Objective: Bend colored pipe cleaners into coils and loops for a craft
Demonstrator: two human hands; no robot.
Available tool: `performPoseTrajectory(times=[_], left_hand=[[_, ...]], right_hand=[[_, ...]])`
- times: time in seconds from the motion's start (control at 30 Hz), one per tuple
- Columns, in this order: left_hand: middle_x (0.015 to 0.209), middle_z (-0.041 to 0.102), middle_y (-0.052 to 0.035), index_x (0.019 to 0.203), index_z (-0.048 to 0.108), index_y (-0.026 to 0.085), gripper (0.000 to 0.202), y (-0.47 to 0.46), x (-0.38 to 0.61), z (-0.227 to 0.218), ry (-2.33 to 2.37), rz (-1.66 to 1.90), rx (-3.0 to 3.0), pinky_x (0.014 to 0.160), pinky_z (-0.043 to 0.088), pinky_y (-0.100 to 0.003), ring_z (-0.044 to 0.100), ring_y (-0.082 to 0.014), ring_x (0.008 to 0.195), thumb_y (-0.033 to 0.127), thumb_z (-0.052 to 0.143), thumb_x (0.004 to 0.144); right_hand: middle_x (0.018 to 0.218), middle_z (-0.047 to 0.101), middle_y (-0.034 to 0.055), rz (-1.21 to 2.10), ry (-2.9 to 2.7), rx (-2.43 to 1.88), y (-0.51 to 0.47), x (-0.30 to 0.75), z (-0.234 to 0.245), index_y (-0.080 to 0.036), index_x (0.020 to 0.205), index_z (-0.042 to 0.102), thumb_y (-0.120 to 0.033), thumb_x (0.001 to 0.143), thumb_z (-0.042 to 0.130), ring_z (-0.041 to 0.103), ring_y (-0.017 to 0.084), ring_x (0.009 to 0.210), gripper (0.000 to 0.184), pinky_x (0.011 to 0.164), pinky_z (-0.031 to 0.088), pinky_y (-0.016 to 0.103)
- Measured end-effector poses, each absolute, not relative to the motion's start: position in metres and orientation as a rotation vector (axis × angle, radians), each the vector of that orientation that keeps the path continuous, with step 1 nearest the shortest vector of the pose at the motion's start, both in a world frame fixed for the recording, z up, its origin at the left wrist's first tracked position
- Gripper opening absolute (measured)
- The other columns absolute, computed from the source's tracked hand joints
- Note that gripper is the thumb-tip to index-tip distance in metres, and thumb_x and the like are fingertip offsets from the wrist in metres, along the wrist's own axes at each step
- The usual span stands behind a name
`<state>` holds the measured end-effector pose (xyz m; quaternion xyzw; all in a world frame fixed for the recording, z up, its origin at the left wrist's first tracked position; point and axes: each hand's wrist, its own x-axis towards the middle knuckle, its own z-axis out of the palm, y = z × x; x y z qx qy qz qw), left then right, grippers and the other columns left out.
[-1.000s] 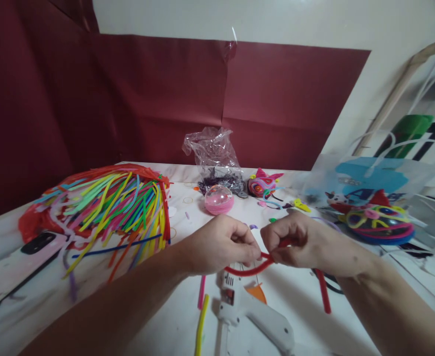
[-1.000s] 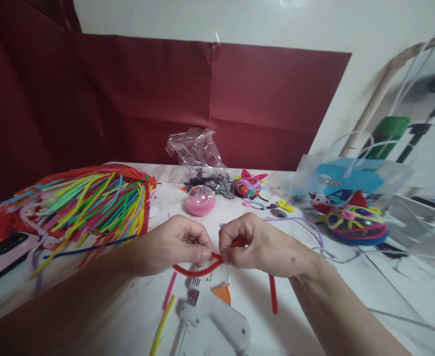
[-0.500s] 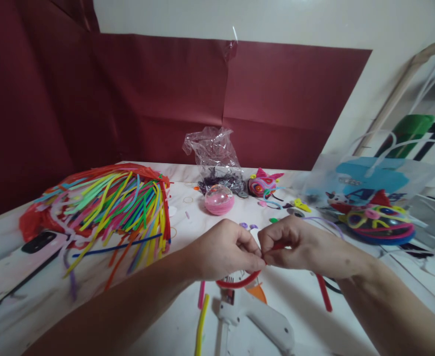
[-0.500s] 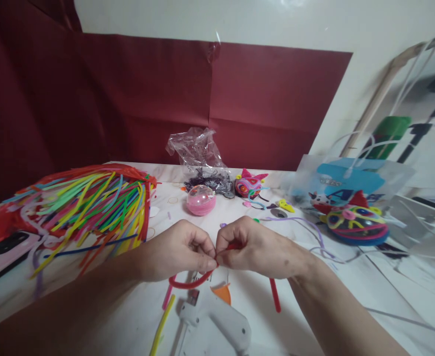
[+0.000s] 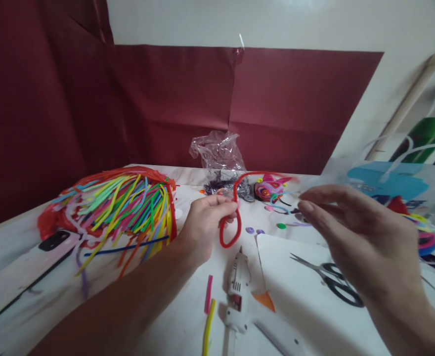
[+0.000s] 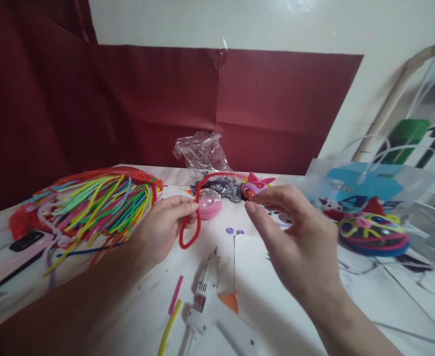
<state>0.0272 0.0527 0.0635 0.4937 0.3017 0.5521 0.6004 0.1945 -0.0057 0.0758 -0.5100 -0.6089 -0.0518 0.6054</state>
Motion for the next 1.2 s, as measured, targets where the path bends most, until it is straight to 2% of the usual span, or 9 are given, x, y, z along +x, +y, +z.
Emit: performPoseTrajectory(times=[0.07, 0.1, 0.23, 0.33, 0.47, 0.77, 1.03, 1.2], left_hand=[[0.053, 0.053, 0.0017, 0.058, 0.058, 0.011, 0.009, 0.055, 0.026, 0.064, 0.666, 1.348, 1.063, 0.054, 0.035, -0.019, 0.046, -0.006, 0.052, 0.017, 0.063, 0.062], [0.054, 0.054, 0.0015, 0.059, 0.058, 0.011, 0.008, 0.055, 0.025, 0.064, 0.651, 1.369, 1.031, 0.055, 0.035, -0.019, 0.046, -0.006, 0.052, 0.017, 0.063, 0.062], [0.056, 0.055, 0.0016, 0.062, 0.058, 0.012, 0.008, 0.049, 0.028, 0.063, 0.611, 1.432, 0.994, 0.056, 0.037, -0.018, 0.048, -0.0058, 0.054, 0.018, 0.063, 0.064], [0.056, 0.055, 0.002, 0.062, 0.058, 0.012, 0.008, 0.044, 0.033, 0.062, 0.617, 1.446, 1.006, 0.058, 0.038, -0.019, 0.049, -0.006, 0.055, 0.018, 0.063, 0.065], [0.056, 0.056, 0.0023, 0.062, 0.058, 0.012, 0.009, 0.041, 0.038, 0.059, 0.644, 1.44, 1.026, 0.059, 0.039, -0.019, 0.049, -0.0059, 0.056, 0.019, 0.063, 0.066], [0.054, 0.052, 0.0033, 0.06, 0.056, 0.013, 0.011, 0.035, 0.039, 0.058, 0.63, 1.424, 1.042, 0.055, 0.037, -0.019, 0.047, -0.0062, 0.054, 0.018, 0.06, 0.068], [0.057, 0.055, 0.0026, 0.063, 0.058, 0.013, 0.009, 0.036, 0.04, 0.056, 0.621, 1.444, 1.042, 0.059, 0.038, -0.019, 0.049, -0.0062, 0.057, 0.018, 0.061, 0.069], [0.057, 0.054, 0.0027, 0.062, 0.057, 0.013, 0.009, 0.037, 0.038, 0.058, 0.62, 1.459, 1.05, 0.058, 0.038, -0.019, 0.048, -0.0063, 0.056, 0.019, 0.061, 0.068]], right_hand=[[0.071, 0.06, 0.0032, -0.161, -1.511, -1.161, -0.012, 0.183, 0.073, -0.02, 0.067, 0.06, -0.033, 0.073, 0.061, 0.055, 0.017, 0.065, 0.014, 0.047, 0.04, 0.023], [0.065, 0.059, 0.0026, 0.011, -1.627, -1.183, -0.014, 0.176, 0.069, -0.02, 0.062, 0.059, -0.034, 0.074, 0.059, 0.053, 0.016, 0.06, 0.019, 0.043, 0.037, 0.023], [0.053, 0.054, -0.0009, 1.025, -1.752, -1.304, -0.006, 0.155, 0.05, -0.016, 0.069, 0.061, -0.04, 0.075, 0.056, 0.045, 0.011, 0.047, 0.025, 0.043, 0.034, 0.022], [0.05, 0.053, -0.0011, 1.318, -1.607, -1.159, 0.002, 0.151, 0.039, -0.015, 0.058, 0.057, -0.042, 0.073, 0.058, 0.043, 0.009, 0.045, 0.031, 0.047, 0.035, 0.022], [0.046, 0.053, -0.0001, 1.393, -1.487, -1.04, 0.004, 0.152, 0.036, -0.013, 0.05, 0.057, -0.039, 0.071, 0.061, 0.043, 0.008, 0.042, 0.034, 0.046, 0.033, 0.021], [0.043, 0.054, 0.0001, 1.394, -1.321, -1.032, 0.006, 0.152, 0.036, -0.012, 0.047, 0.058, -0.035, 0.069, 0.066, 0.043, 0.007, 0.039, 0.032, 0.044, 0.033, 0.02], [0.047, 0.057, -0.0007, 1.469, -1.153, -0.944, 0.007, 0.154, 0.035, -0.011, 0.059, 0.064, -0.032, 0.069, 0.068, 0.043, 0.004, 0.036, 0.023, 0.041, 0.032, 0.017], [0.047, 0.056, -0.0005, 1.453, -1.165, -0.962, 0.007, 0.152, 0.037, -0.011, 0.06, 0.063, -0.032, 0.068, 0.067, 0.043, 0.005, 0.037, 0.023, 0.04, 0.032, 0.018]])
